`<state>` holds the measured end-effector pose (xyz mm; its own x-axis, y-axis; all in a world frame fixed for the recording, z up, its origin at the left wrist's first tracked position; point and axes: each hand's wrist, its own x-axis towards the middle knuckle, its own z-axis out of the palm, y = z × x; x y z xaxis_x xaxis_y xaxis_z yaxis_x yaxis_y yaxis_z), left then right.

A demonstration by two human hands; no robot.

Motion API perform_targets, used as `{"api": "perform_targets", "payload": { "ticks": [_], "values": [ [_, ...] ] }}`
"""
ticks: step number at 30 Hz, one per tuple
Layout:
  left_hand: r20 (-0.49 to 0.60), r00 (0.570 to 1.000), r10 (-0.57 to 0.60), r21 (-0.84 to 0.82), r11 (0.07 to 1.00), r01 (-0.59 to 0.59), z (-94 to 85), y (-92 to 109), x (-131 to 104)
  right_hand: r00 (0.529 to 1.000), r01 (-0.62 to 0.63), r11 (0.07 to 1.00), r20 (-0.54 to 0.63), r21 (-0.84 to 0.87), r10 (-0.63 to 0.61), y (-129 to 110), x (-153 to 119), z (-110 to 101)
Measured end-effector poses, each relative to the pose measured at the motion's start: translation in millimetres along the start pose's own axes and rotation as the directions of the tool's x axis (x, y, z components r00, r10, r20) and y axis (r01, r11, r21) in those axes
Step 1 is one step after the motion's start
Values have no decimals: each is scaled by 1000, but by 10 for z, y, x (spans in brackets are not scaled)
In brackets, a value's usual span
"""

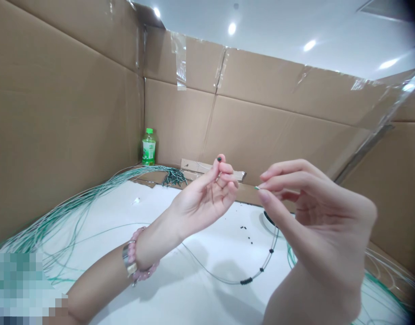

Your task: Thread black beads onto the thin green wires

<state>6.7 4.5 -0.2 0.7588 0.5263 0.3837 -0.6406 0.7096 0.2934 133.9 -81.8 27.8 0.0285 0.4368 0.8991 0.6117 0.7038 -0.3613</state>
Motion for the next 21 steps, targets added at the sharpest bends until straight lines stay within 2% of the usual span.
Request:
{"api": "perform_targets", "payload": {
  "ticks": [5, 12, 21],
  "values": [
    [69, 998, -16, -47, 999, 19, 16, -9, -8, 1000, 5, 1000, 11, 5, -5, 12, 4, 1],
    [13, 1000, -7, -59, 998, 8, 1, -13, -17, 1000, 6, 1000, 6, 3, -6, -1, 12, 1],
    [36, 999, -15, -35, 999, 16, 7, -18, -30, 999, 16, 1000, 33, 16, -16, -40, -3, -2]
  ]
}}
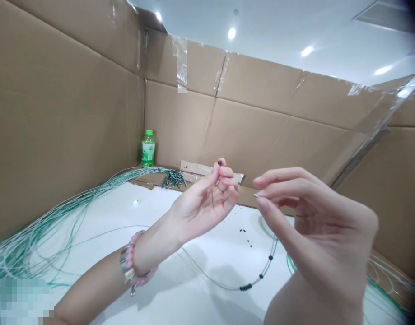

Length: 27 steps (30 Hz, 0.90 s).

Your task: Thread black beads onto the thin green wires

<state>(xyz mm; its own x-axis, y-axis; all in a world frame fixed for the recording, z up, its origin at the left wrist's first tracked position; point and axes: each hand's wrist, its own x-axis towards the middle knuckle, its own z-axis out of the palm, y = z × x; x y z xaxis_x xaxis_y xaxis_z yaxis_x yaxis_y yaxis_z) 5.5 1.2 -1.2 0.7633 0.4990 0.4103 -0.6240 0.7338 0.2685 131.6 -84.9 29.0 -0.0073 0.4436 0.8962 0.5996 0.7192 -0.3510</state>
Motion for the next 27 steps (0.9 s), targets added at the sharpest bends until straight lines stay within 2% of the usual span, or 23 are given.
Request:
{"api": "perform_targets", "payload": {
  "ticks": [3, 6, 9, 12, 14, 19, 27],
  "values": [
    [22, 1000, 1, 39, 999, -2, -11, 4, 3, 1000, -2, 1000, -7, -14, 2, -9, -7, 9],
    [14, 998, 61, 233, 971, -62, -31, 36, 13, 999, -14, 999, -46, -52, 11, -13, -21, 25],
    [29, 976, 216, 519, 831, -199, -30, 68, 21, 997, -31, 997, -79, -74, 25, -24, -29, 50],
    [69, 952, 298, 651, 710, -269, -1, 61, 18, 996, -50, 997, -72, -66, 45, -35, -22, 98],
    [62, 953, 297, 669, 696, -261, 22, 35, 11, 997, -59, 997, -56, -46, 56, -37, -14, 141],
    [49, 960, 276, 639, 730, -243, 46, -12, 3, 994, -79, 997, -73, -16, 77, -20, -19, 231],
    [64, 959, 277, 625, 738, -255, 47, -17, 2, 992, -46, 999, -118, 5, 46, -14, -22, 243]
  ]
}}
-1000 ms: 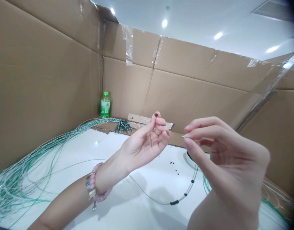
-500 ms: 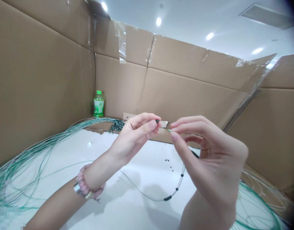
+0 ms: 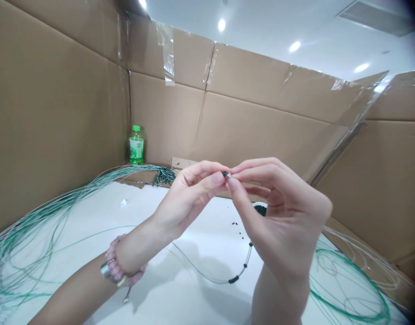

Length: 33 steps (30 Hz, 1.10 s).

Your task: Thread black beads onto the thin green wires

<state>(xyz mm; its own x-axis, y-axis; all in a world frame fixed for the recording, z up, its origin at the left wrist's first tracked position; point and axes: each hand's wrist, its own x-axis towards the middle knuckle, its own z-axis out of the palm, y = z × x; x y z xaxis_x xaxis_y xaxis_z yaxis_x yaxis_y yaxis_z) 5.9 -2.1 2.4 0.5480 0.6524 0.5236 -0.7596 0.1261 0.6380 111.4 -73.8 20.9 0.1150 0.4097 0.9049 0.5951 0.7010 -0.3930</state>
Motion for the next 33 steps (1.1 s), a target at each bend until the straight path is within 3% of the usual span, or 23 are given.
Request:
{"api": "perform_targets", "payload": {
  "ticks": [10, 15, 26, 33],
  "values": [
    [-47, 999, 13, 52, 999, -11, 16, -21, -2, 1000, 10, 1000, -4, -9, -10, 9, -8, 16],
    [-64, 994, 86, 131, 988, -77, 30, -21, -18, 998, 49, 999, -39, -23, -50, 11, -1, 32],
    [94, 965, 247, 354, 897, -264, -68, -57, -10, 999, 36, 998, 4, -53, -36, 6, -2, -31],
    [34, 962, 271, 377, 888, -264, -70, -47, -23, 1000, 6, 1000, 23, 20, -6, 30, 18, -15]
  ]
}}
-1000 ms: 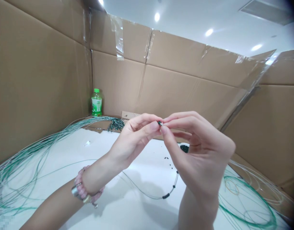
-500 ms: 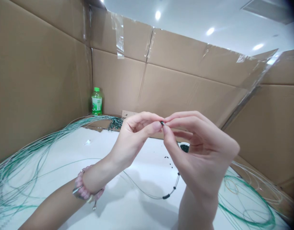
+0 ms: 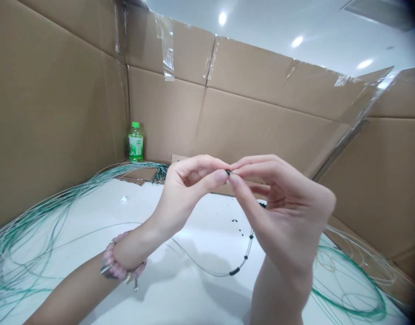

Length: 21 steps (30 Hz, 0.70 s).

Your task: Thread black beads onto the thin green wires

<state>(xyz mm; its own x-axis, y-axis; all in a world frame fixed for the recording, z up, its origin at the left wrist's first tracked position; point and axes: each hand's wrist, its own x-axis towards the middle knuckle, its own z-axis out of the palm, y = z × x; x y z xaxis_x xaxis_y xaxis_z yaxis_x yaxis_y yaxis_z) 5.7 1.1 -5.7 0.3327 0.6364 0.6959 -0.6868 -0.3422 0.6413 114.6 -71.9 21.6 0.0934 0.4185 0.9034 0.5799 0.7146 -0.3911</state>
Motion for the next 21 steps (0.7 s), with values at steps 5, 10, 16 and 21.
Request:
{"api": "perform_targets", "payload": {
  "ticks": [5, 10, 16, 21],
  "values": [
    [-2, 1000, -29, -31, 999, 29, -1, 24, 4, 999, -52, 996, 10, 73, 51, 33, 23, -7],
    [32, 999, 32, 16, 999, -32, -20, 38, 11, 992, -121, 981, 56, 153, 114, 56, 59, -34],
    [40, 992, 120, 129, 984, -124, -41, 71, 31, 978, -192, 964, 121, 183, 172, 89, 91, -58],
    [57, 985, 161, 271, 947, -170, -69, 145, 53, 960, -243, 953, 184, 179, 210, 122, 105, -65]
  ]
}}
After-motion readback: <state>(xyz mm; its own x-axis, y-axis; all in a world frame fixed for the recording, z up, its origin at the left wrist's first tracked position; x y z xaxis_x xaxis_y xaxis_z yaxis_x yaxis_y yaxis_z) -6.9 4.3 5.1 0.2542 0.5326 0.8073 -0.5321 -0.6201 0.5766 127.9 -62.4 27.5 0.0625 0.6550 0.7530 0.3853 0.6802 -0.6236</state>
